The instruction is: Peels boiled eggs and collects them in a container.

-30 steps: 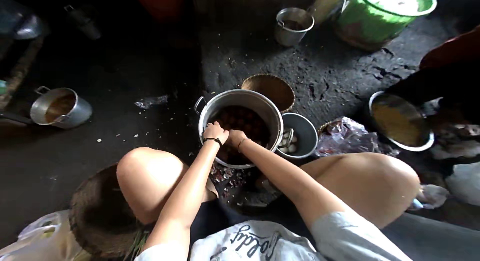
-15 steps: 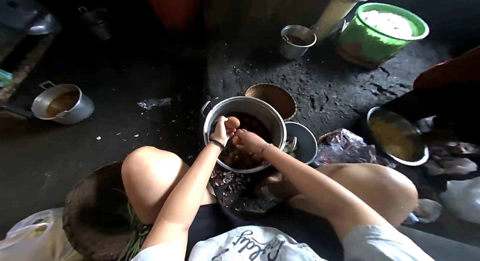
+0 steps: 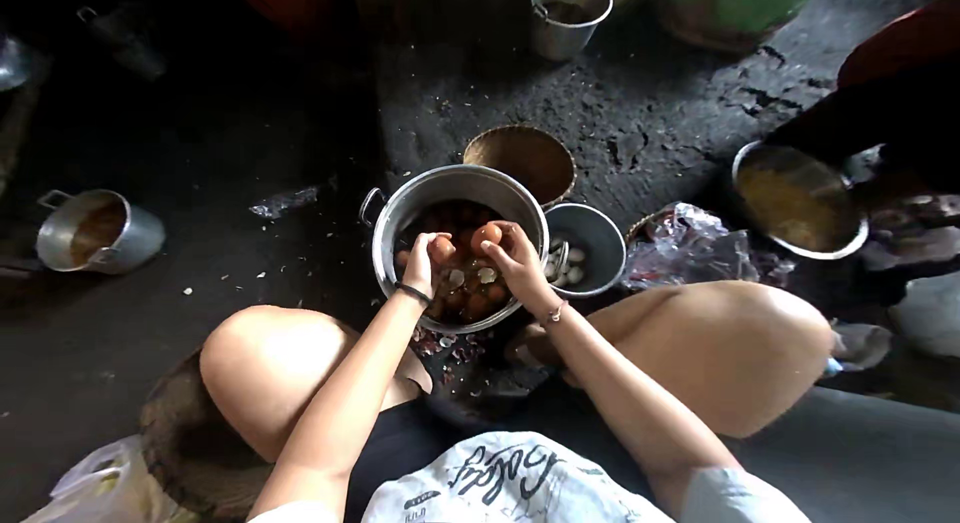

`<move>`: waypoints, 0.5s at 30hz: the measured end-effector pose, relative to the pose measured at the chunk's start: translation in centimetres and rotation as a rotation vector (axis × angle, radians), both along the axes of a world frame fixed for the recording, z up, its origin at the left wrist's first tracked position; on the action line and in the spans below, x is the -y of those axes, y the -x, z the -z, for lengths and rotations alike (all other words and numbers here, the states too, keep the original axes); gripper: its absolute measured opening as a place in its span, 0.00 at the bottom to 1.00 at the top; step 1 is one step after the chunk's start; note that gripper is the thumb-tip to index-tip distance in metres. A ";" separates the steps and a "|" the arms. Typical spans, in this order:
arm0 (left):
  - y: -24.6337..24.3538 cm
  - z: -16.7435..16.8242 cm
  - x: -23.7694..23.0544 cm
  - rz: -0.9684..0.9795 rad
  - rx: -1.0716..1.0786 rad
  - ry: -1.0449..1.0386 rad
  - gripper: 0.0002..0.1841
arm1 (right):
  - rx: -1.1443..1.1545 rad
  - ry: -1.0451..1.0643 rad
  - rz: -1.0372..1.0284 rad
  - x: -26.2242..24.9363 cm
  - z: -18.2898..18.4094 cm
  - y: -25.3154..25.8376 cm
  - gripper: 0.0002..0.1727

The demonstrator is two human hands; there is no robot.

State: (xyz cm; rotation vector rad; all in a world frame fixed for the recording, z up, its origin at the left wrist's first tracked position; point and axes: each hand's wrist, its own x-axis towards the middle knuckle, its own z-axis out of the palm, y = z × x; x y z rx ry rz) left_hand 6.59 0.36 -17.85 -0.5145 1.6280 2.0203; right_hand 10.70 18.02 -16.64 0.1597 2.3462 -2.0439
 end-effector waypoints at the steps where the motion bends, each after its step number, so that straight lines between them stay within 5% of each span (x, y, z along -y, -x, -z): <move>1: -0.1 0.2 -0.3 0.021 -0.015 0.048 0.22 | -0.040 -0.020 0.008 0.5 -0.3 0.1 0.27; 5: -0.4 0.4 -1.4 0.086 -0.081 0.062 0.24 | -0.121 -0.234 -0.125 1.8 0.9 0.6 0.31; 15: 0.8 0.2 -1.8 -0.005 0.104 -0.074 0.33 | -0.103 -0.221 0.011 1.1 0.3 1.4 0.28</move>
